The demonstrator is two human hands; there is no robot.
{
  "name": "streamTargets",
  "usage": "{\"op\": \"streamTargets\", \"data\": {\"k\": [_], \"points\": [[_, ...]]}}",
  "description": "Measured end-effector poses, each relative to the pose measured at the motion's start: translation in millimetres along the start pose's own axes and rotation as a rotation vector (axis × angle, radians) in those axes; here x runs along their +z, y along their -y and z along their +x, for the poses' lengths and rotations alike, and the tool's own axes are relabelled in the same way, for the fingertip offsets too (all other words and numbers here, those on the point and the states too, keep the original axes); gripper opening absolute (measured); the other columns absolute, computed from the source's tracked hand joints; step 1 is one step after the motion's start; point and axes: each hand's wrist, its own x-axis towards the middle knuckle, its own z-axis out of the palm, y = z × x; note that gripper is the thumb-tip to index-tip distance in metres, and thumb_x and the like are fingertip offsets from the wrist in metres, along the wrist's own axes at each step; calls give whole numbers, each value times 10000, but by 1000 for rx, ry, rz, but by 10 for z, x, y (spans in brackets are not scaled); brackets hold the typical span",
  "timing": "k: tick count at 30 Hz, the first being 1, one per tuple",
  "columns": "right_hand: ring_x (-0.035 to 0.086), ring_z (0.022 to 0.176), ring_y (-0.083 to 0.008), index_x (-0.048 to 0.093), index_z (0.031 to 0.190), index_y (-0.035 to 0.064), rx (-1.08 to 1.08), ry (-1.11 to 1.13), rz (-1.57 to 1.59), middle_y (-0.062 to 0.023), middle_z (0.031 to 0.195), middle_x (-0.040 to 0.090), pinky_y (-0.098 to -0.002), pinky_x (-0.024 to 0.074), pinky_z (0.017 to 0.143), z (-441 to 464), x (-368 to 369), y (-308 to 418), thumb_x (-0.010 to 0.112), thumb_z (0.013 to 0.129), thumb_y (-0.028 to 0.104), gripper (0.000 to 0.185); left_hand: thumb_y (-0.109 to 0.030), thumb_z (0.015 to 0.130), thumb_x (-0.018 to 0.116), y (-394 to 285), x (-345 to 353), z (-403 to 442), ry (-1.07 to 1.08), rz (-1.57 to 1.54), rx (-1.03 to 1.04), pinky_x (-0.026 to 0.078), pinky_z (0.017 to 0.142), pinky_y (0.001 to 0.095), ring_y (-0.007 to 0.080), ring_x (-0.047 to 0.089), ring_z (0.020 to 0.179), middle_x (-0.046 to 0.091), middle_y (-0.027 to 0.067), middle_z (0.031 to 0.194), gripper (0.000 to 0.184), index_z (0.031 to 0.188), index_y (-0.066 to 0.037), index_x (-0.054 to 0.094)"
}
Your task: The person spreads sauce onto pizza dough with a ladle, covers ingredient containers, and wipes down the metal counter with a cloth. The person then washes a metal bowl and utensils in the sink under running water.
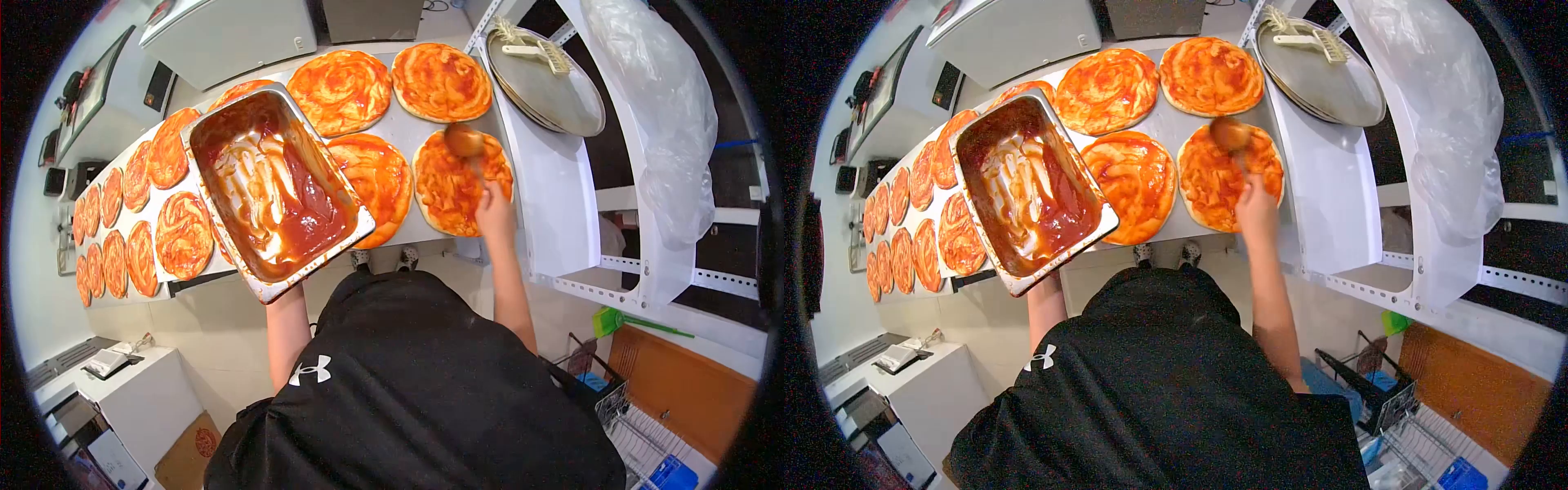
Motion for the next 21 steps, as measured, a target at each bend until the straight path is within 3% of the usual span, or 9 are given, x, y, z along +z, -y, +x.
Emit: {"op": "streamTargets", "data": {"k": [5,10,12,15,18,21], "points": [[590,652,-414,514,1100,105,-180,18,96,-188,734,635,-476,442,553,-298,-40,-85,444,890,148,226,-489,929,382,93,125,49,57,8,-27,402,980,460,255,487,1172,531,74,1269,499,1295,-163,473],[590,643,-401,525,1092,103,105,-144,-30,-178,712,633,-469,435,541,-318,-288,-308,459,880,121,222,-485,923,407,113,120,99,116,-65,-96,400,984,457,253,489,1169,541,77,1255,494,1294,-167,476],[599,737,-401,526,1131,127,144,-98,50,-152,874,655,-458,453,608,-333,-68,-213,456,891,155,251,-482,922,414,154,139,132,91,-44,-101,402,981,457,255,491,1165,545,78,1249,490,1290,-166,480],[602,718,-384,536,1121,115,21,33,33,-159,877,653,-448,456,604,-609,45,-90,458,892,153,245,-472,918,436,217,210,167,12,10,-106,409,975,457,259,499,1152,558,82,1228,476,1277,-164,492],[605,713,-376,550,1122,103,-22,-8,103,-168,874,652,-445,459,611,-922,-191,-266,458,893,150,250,-461,915,448,265,138,203,100,75,-47,414,969,455,261,503,1142,557,83,1227,468,1271,-161,495],[599,684,-367,548,1140,114,40,-82,-88,-161,849,643,-443,459,586,-899,-366,-747,472,883,137,269,-451,912,459,297,109,172,187,139,10,420,962,453,263,507,1133,557,84,1225,460,1264,-159,499]]}}
